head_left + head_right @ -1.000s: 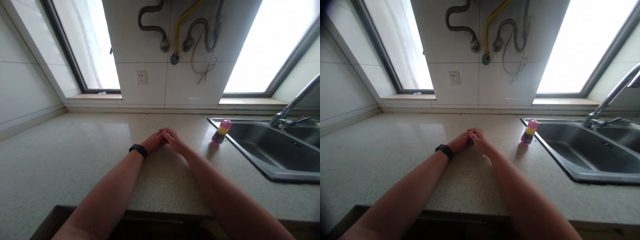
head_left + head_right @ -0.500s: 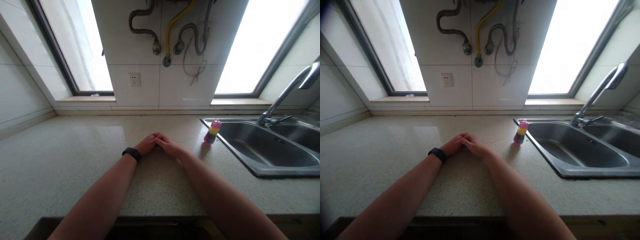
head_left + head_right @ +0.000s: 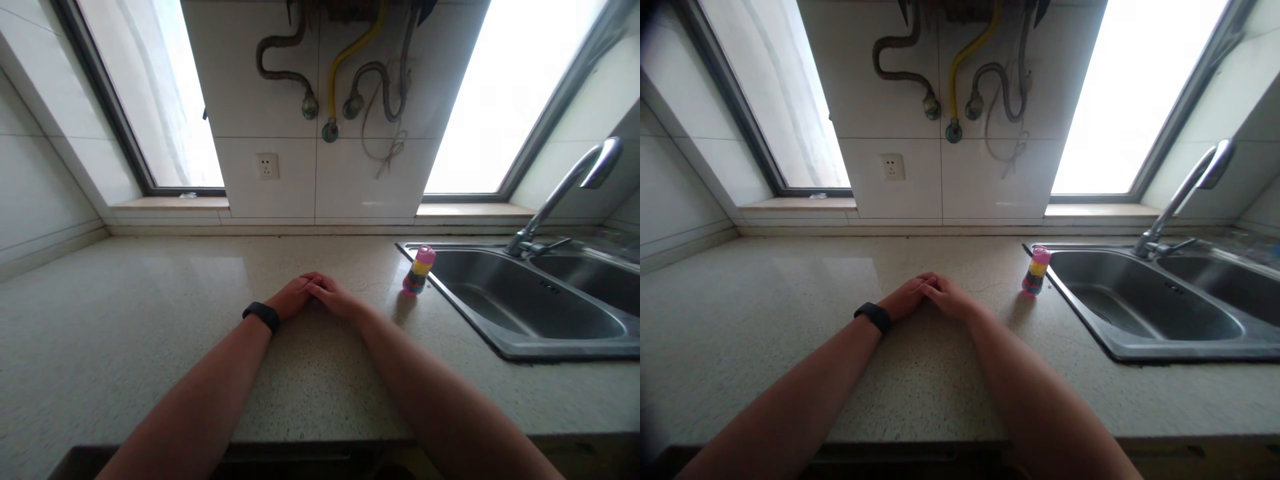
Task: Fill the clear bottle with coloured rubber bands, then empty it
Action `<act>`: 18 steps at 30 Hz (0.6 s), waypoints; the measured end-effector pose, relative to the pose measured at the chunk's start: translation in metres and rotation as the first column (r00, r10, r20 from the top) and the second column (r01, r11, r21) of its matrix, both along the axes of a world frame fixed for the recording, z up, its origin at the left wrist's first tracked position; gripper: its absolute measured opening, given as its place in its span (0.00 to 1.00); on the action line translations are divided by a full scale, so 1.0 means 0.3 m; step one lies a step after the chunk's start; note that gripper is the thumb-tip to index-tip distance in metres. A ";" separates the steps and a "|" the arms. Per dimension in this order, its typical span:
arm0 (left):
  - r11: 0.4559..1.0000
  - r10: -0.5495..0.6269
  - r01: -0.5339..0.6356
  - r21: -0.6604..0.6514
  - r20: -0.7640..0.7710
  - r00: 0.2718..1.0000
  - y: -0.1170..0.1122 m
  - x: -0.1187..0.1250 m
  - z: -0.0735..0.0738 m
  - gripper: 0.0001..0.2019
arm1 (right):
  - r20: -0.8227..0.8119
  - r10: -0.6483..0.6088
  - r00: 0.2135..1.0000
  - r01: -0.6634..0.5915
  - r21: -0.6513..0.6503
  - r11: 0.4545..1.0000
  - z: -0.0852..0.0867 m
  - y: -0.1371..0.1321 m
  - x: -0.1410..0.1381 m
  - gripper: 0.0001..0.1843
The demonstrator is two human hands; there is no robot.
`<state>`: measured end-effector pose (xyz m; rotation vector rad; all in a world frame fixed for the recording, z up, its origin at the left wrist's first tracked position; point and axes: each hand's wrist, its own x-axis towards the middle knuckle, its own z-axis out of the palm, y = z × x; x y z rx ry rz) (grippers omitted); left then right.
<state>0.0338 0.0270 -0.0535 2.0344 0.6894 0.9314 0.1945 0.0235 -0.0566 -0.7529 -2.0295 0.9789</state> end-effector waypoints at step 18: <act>0.963 0.131 -0.058 0.265 -0.267 0.955 -0.026 0.021 -0.043 0.18 | 0.073 0.017 0.997 -0.021 0.055 0.998 0.036 -0.029 0.024 0.19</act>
